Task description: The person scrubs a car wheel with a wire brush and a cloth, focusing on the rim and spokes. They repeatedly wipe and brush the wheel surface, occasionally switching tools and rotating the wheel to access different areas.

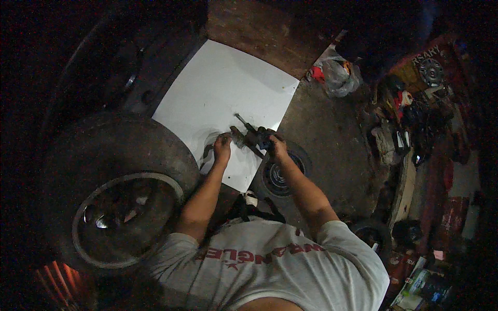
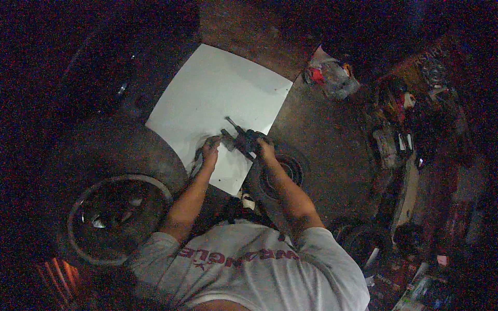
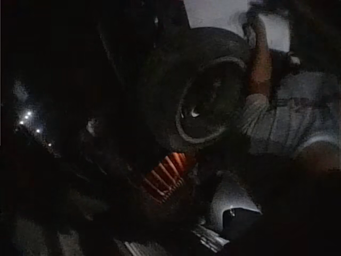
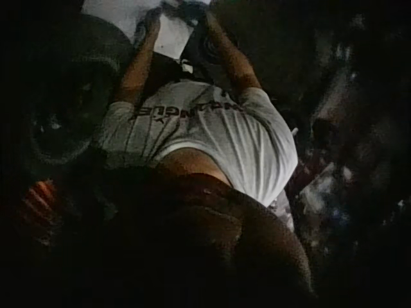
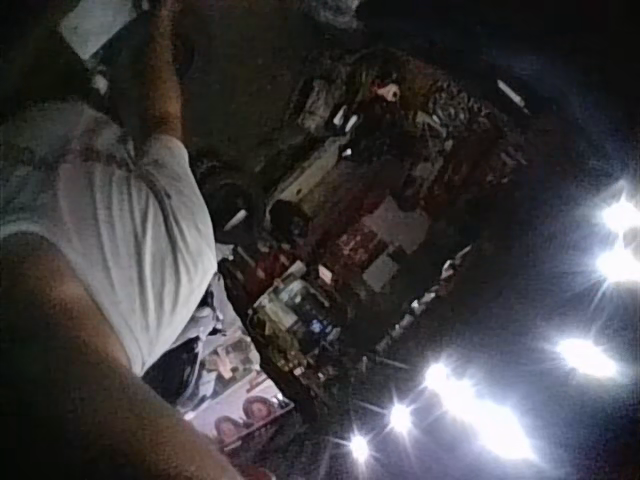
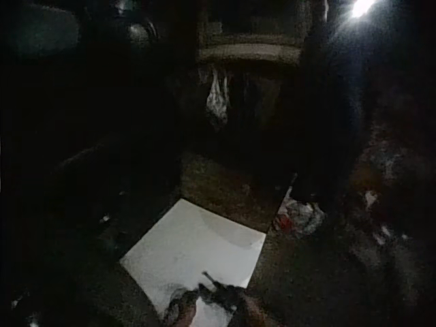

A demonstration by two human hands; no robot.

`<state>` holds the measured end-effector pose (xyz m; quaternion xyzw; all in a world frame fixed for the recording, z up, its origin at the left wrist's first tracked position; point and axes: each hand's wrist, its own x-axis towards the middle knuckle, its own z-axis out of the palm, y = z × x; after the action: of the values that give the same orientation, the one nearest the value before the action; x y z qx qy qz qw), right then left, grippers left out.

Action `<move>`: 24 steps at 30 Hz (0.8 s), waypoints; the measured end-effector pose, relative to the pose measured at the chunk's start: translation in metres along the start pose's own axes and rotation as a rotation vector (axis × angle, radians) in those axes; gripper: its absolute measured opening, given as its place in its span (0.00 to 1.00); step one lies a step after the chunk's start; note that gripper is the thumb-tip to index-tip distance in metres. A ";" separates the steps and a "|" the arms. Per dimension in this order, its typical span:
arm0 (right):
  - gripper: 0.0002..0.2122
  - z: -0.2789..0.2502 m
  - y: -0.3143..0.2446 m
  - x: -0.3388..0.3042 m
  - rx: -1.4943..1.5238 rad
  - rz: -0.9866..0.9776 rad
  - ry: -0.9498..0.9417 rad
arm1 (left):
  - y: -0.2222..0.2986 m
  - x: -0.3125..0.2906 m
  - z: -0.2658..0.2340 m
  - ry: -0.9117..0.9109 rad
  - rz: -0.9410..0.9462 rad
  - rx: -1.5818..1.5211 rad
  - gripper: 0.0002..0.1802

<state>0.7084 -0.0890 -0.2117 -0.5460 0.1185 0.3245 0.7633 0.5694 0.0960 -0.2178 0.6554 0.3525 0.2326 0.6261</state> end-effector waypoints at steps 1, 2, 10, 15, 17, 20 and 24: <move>0.17 -0.003 0.011 0.013 -0.042 -0.017 0.057 | 0.001 0.004 0.001 0.012 0.039 0.015 0.14; 0.17 0.010 0.005 0.007 -0.013 -0.037 -0.002 | -0.006 0.010 0.000 0.039 0.017 0.012 0.15; 0.18 0.047 -0.015 0.012 -0.169 -0.094 0.007 | 0.015 0.022 0.011 0.157 -0.108 0.201 0.18; 0.20 0.078 -0.031 0.007 -0.225 -0.118 -0.177 | 0.010 0.030 0.010 0.099 -0.095 0.286 0.18; 0.19 0.085 -0.033 0.009 -0.238 -0.099 -0.218 | 0.008 0.032 0.004 0.059 -0.023 0.426 0.17; 0.17 0.094 -0.032 0.012 -0.294 -0.175 -0.152 | 0.008 0.038 0.002 0.073 0.040 0.592 0.17; 0.15 0.090 -0.024 0.039 -0.144 -0.088 -0.210 | 0.010 0.042 0.003 0.029 0.093 0.605 0.19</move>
<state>0.7373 0.0026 -0.1806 -0.5670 -0.0098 0.3536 0.7439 0.6004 0.1257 -0.2136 0.8242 0.3842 0.1548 0.3863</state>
